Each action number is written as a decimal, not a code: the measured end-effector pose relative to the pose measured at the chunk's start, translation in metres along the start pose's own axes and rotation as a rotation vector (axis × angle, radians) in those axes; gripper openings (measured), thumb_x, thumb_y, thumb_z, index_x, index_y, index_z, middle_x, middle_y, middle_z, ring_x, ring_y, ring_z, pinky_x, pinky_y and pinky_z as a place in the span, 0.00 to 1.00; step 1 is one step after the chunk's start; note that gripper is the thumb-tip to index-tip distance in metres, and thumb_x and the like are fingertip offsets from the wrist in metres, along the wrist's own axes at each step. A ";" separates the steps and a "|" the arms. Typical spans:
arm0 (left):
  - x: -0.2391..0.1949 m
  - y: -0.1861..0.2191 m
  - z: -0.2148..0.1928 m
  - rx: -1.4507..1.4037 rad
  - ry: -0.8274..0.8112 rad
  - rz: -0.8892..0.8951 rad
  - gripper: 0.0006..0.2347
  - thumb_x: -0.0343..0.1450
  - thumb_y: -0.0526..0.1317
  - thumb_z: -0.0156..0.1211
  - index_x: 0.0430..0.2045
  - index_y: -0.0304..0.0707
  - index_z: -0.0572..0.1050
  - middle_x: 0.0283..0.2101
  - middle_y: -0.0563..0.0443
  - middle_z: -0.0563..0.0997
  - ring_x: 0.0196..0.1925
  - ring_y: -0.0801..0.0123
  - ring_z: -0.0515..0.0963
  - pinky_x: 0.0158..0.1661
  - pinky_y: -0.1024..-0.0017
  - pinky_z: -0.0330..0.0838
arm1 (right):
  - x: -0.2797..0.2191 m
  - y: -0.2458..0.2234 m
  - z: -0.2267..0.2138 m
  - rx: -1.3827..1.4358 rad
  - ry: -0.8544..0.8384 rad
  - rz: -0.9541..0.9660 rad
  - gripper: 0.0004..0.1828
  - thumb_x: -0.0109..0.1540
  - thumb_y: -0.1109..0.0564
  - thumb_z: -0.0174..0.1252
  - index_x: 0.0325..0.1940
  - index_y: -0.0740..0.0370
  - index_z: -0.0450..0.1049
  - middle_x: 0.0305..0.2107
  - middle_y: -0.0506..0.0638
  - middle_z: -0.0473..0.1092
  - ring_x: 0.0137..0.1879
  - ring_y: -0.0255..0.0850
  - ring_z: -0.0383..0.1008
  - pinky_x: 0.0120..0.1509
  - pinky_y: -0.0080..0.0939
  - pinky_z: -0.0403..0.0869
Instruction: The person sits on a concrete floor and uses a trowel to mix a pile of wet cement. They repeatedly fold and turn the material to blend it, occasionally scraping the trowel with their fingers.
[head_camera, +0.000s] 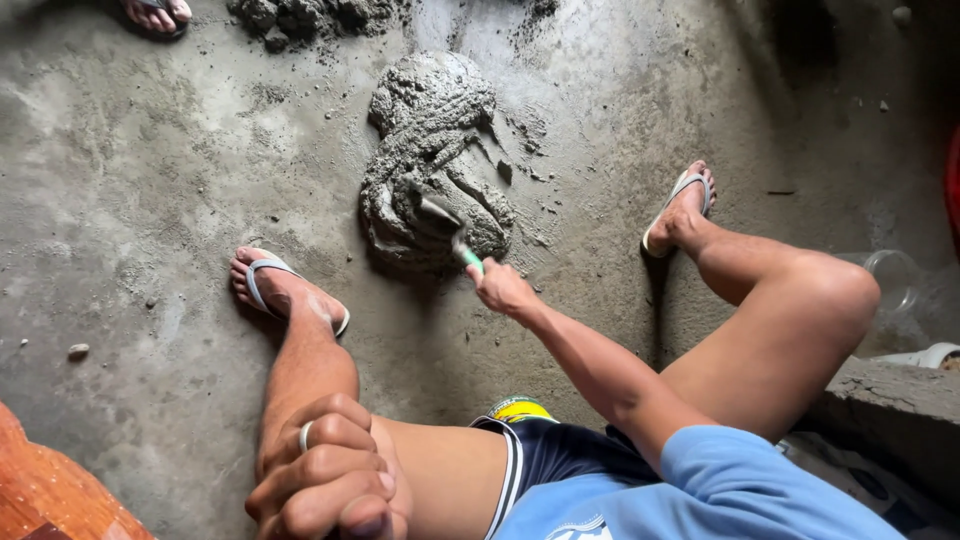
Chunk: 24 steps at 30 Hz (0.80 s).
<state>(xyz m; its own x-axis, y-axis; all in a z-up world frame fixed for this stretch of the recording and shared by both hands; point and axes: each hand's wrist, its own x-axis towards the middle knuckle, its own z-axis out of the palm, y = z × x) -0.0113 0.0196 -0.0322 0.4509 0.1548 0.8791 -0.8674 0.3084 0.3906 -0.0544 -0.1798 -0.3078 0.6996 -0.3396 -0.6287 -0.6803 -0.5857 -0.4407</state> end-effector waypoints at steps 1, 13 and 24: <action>0.001 0.000 0.002 0.002 0.006 0.004 0.13 0.71 0.39 0.53 0.13 0.46 0.64 0.10 0.64 0.63 0.11 0.82 0.52 0.17 0.79 0.47 | 0.012 0.015 0.005 -0.006 0.002 -0.003 0.31 0.70 0.32 0.37 0.48 0.63 0.69 0.40 0.74 0.75 0.53 0.70 0.77 0.59 0.67 0.74; 0.015 0.010 -0.009 0.125 -0.100 -0.123 0.12 0.71 0.39 0.50 0.14 0.44 0.64 0.10 0.60 0.63 0.11 0.79 0.57 0.17 0.77 0.50 | -0.026 0.078 -0.034 -0.010 -0.136 0.082 0.28 0.72 0.36 0.39 0.29 0.57 0.64 0.27 0.54 0.73 0.27 0.44 0.66 0.33 0.50 0.63; 0.010 0.007 -0.007 0.057 -0.069 -0.018 0.12 0.72 0.39 0.50 0.14 0.46 0.65 0.10 0.65 0.64 0.11 0.83 0.57 0.17 0.80 0.50 | -0.055 -0.015 -0.037 0.386 -0.226 0.120 0.23 0.72 0.37 0.41 0.32 0.54 0.61 0.22 0.44 0.64 0.21 0.34 0.59 0.21 0.37 0.63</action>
<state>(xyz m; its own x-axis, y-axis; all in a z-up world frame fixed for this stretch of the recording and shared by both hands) -0.0118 0.0295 -0.0229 0.4527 0.0844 0.8877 -0.8708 0.2560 0.4197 -0.0746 -0.1798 -0.2431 0.5748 -0.1941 -0.7949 -0.8151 -0.2208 -0.5355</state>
